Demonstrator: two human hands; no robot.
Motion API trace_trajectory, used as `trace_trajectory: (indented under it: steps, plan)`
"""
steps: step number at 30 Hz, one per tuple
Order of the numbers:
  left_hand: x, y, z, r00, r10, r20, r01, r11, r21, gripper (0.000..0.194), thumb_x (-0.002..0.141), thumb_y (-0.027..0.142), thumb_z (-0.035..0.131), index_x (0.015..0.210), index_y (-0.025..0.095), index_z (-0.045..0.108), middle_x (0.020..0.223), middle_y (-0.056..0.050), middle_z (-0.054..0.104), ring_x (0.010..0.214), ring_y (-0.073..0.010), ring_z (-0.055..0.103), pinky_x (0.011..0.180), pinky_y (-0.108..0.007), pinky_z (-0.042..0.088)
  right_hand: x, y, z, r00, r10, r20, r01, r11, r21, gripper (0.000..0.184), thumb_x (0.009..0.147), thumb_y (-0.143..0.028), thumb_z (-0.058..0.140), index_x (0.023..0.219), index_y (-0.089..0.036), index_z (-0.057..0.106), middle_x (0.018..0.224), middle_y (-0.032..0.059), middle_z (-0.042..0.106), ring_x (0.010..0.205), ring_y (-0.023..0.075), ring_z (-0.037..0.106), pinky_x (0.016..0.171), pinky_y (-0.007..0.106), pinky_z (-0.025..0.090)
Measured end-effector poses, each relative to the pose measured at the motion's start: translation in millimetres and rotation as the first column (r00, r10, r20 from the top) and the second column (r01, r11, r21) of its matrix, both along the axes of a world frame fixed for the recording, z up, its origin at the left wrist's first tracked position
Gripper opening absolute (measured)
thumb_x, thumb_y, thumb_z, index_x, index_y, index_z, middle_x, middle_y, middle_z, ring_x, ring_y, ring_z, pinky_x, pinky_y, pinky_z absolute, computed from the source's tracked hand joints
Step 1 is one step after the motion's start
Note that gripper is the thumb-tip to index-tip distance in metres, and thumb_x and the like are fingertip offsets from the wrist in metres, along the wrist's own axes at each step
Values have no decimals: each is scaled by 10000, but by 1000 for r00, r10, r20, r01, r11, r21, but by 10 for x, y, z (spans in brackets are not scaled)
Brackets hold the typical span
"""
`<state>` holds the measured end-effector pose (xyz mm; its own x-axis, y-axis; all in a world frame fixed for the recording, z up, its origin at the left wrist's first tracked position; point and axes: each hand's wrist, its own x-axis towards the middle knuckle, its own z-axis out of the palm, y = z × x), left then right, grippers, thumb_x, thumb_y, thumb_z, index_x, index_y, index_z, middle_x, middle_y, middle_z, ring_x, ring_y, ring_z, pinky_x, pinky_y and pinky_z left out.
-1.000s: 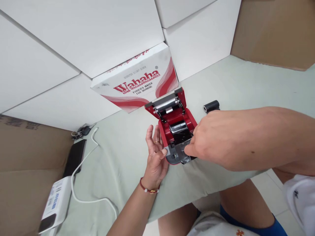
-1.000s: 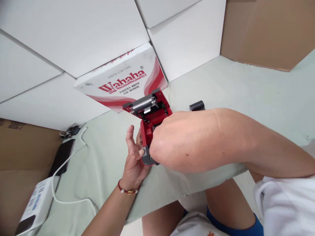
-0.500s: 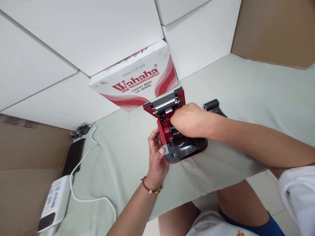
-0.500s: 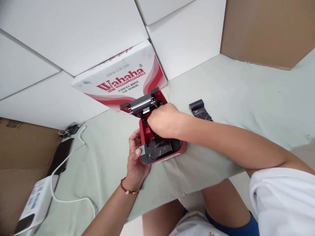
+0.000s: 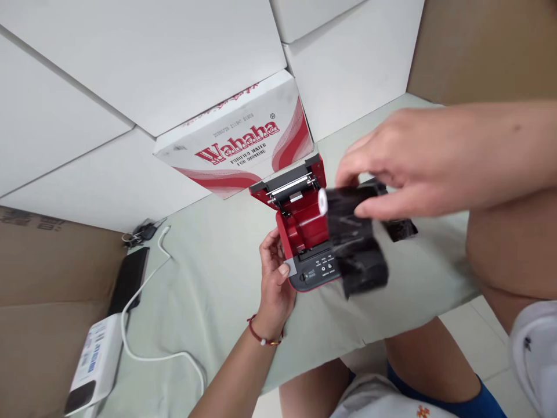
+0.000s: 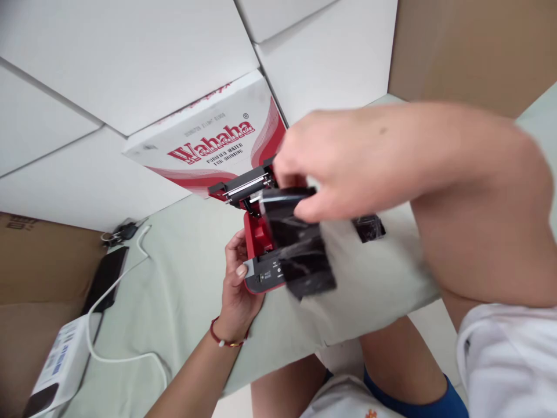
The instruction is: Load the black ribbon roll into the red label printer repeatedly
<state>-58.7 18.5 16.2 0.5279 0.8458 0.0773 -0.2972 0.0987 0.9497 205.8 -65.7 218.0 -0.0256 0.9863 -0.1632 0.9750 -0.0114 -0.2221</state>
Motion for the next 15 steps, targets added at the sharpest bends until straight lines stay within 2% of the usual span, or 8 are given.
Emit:
trace_trajectory:
  steps: [2, 3, 5, 8, 10, 12, 13, 15]
  plan:
    - [1, 5, -2, 1000, -4, -4, 4, 1000, -5, 665, 806, 605, 897, 1389, 349, 705, 1517, -50, 621, 1379, -284, 614, 1116, -403, 576, 246, 74, -30, 989, -102, 105, 113, 988, -102, 274, 954, -323, 829, 1176, -163, 830, 868, 9, 779, 676, 122, 621, 672, 301, 369]
    - [1, 9, -3, 1000, -2, -5, 1, 1000, -3, 665, 802, 604, 900, 1385, 350, 708, 1507, -49, 626, 1362, -280, 622, 1102, -398, 582, 340, 152, -101, 987, -108, 123, 129, 975, -180, 287, 967, -316, 821, 1196, -143, 826, 914, 16, 789, 732, 126, 647, 710, 301, 377]
    - [1, 17, -5, 1000, 6, -1, -6, 1000, 4, 657, 793, 599, 907, 1372, 352, 719, 1483, -42, 639, 1325, -267, 636, 1074, -380, 590, 444, 354, -323, 996, -50, 73, 72, 937, -343, 260, 979, -261, 806, 1194, -116, 826, 1024, 41, 809, 866, 155, 688, 777, 305, 398]
    - [1, 28, -4, 1000, 1, 14, -1, 1000, 9, 635, 789, 588, 914, 1353, 358, 737, 1440, -31, 663, 1281, -239, 649, 1038, -340, 593, 406, 635, -685, 999, 34, 1, -30, 892, -450, 245, 923, -197, 839, 1155, -119, 836, 1037, 62, 818, 926, 210, 707, 799, 326, 436]
    - [1, 31, 0, 1000, -5, 22, 4, 1000, 9, 624, 793, 587, 914, 1348, 359, 743, 1432, -26, 670, 1279, -226, 646, 1028, -318, 592, 337, 725, -823, 999, 33, 24, -19, 893, -449, 306, 898, -169, 839, 1202, -129, 831, 1052, 80, 822, 941, 235, 719, 798, 342, 454]
    - [2, 28, 6, 1000, -11, 23, 11, 1000, 9, 623, 798, 589, 913, 1350, 358, 743, 1436, -26, 672, 1287, -223, 643, 1031, -312, 591, 322, 727, -854, 998, -2, 62, 27, 912, -410, 403, 887, -146, 837, 1289, -141, 813, 1109, 95, 827, 964, 242, 730, 801, 346, 464]
    - [3, 26, 9, 1000, -14, 22, 14, 1000, 10, 620, 802, 586, 913, 1352, 357, 741, 1442, -26, 671, 1295, -223, 641, 1038, -313, 590, 346, 707, -843, 995, -38, 92, 70, 923, -379, 433, 877, -140, 846, 1308, -143, 810, 1121, 97, 829, 966, 239, 735, 803, 343, 467]
    - [3, 19, 14, 999, -21, 25, 21, 1000, 11, 611, 812, 582, 909, 1353, 357, 736, 1458, -28, 668, 1318, -225, 636, 1055, -315, 586, 444, 659, -815, 970, -177, 166, 215, 944, -249, 378, 843, -142, 875, 1219, -116, 846, 1058, 91, 836, 927, 224, 746, 801, 334, 468]
